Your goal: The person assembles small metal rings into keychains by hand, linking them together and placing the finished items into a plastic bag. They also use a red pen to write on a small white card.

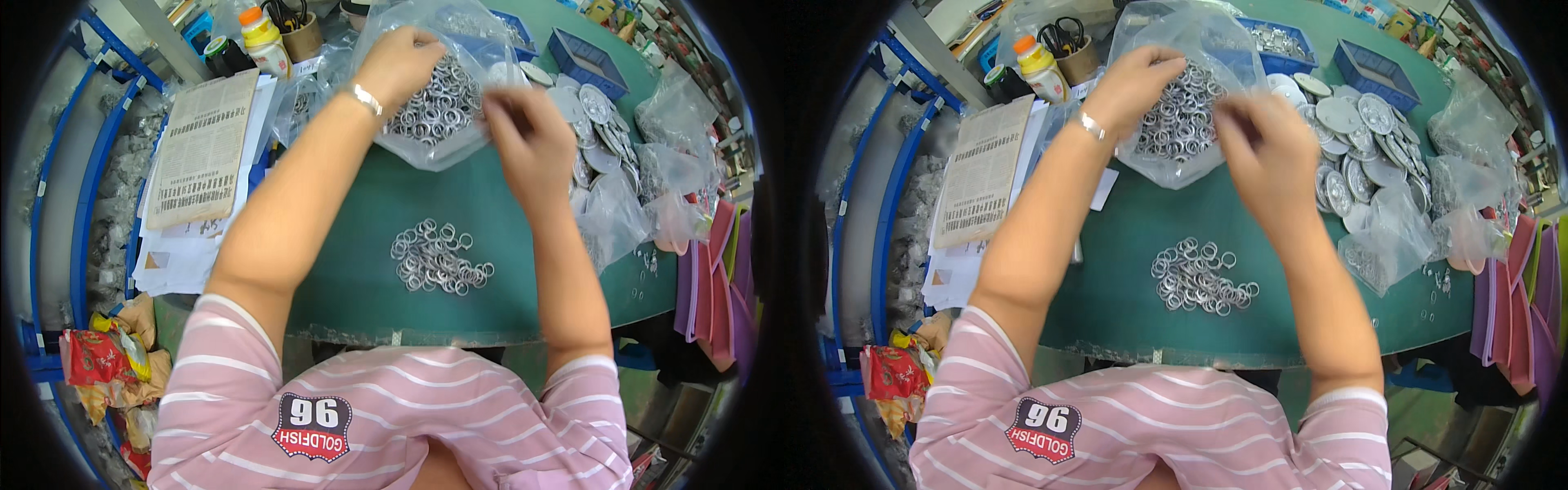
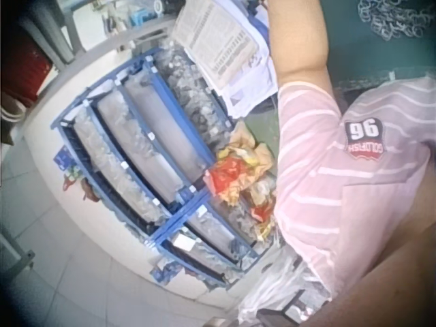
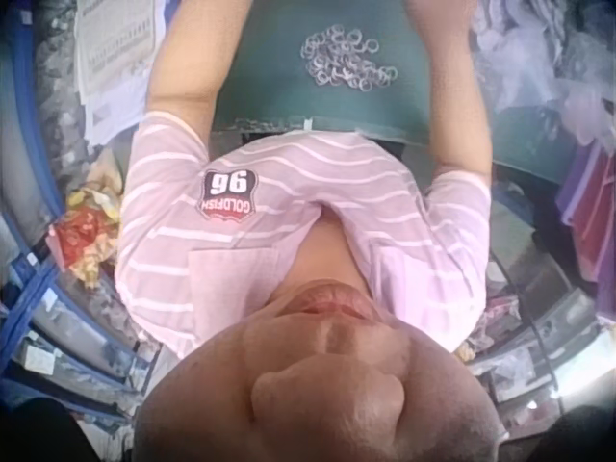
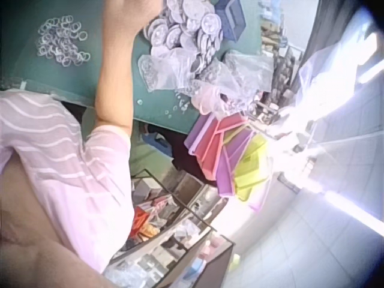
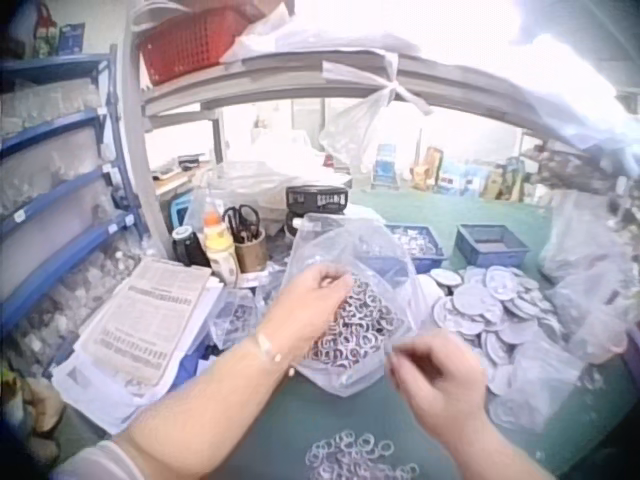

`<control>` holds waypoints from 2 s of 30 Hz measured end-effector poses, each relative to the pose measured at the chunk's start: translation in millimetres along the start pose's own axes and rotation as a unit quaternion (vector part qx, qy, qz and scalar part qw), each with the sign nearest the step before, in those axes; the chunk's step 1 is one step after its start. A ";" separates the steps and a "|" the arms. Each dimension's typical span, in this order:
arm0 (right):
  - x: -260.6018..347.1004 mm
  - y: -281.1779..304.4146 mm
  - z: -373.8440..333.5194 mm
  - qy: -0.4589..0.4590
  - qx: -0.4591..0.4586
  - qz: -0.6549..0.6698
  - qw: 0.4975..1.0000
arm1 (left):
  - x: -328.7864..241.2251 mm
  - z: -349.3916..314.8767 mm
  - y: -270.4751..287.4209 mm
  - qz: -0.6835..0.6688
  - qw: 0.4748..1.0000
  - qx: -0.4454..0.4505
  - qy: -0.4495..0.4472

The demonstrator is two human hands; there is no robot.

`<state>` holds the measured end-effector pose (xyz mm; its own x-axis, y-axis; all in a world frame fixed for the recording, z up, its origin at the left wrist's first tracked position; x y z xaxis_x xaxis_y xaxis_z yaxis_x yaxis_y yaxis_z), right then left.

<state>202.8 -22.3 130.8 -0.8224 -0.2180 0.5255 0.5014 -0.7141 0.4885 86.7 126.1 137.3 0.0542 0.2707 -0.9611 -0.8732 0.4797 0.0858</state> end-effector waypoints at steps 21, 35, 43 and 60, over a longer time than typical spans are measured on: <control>-40.2 56.3 -182.8 -0.157 0.170 -0.022 0.973 | 106.3 -180.8 -59.8 0.353 0.868 0.295 -0.186; -51.0 58.9 -190.5 -0.260 0.208 -0.121 0.935 | 82.5 -205.6 -92.9 0.228 0.914 0.256 -0.216; -30.9 50.2 -187.9 -0.236 0.203 -0.110 0.944 | 79.3 -210.5 -82.5 0.271 0.901 0.249 -0.231; -21.7 57.1 -183.1 -0.177 0.195 -0.056 0.963 | 74.6 -249.3 -76.0 -0.496 0.576 0.210 0.615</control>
<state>200.2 -180.2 19.7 -0.7681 0.1355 0.6258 0.5349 -0.4014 0.7435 36.3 -98.2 -6.4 -0.1848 -0.9824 -0.0285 -0.4995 0.1189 -0.8581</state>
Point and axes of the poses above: each hand's wrist, its own z-axis towards the middle knuckle, its own y-axis out of the back of the hand, x = y × z, the point moved 2 cm from there along z, towards the middle knuckle, and after that the axes turned 12 degrees about -z, right-handed, at the moved point
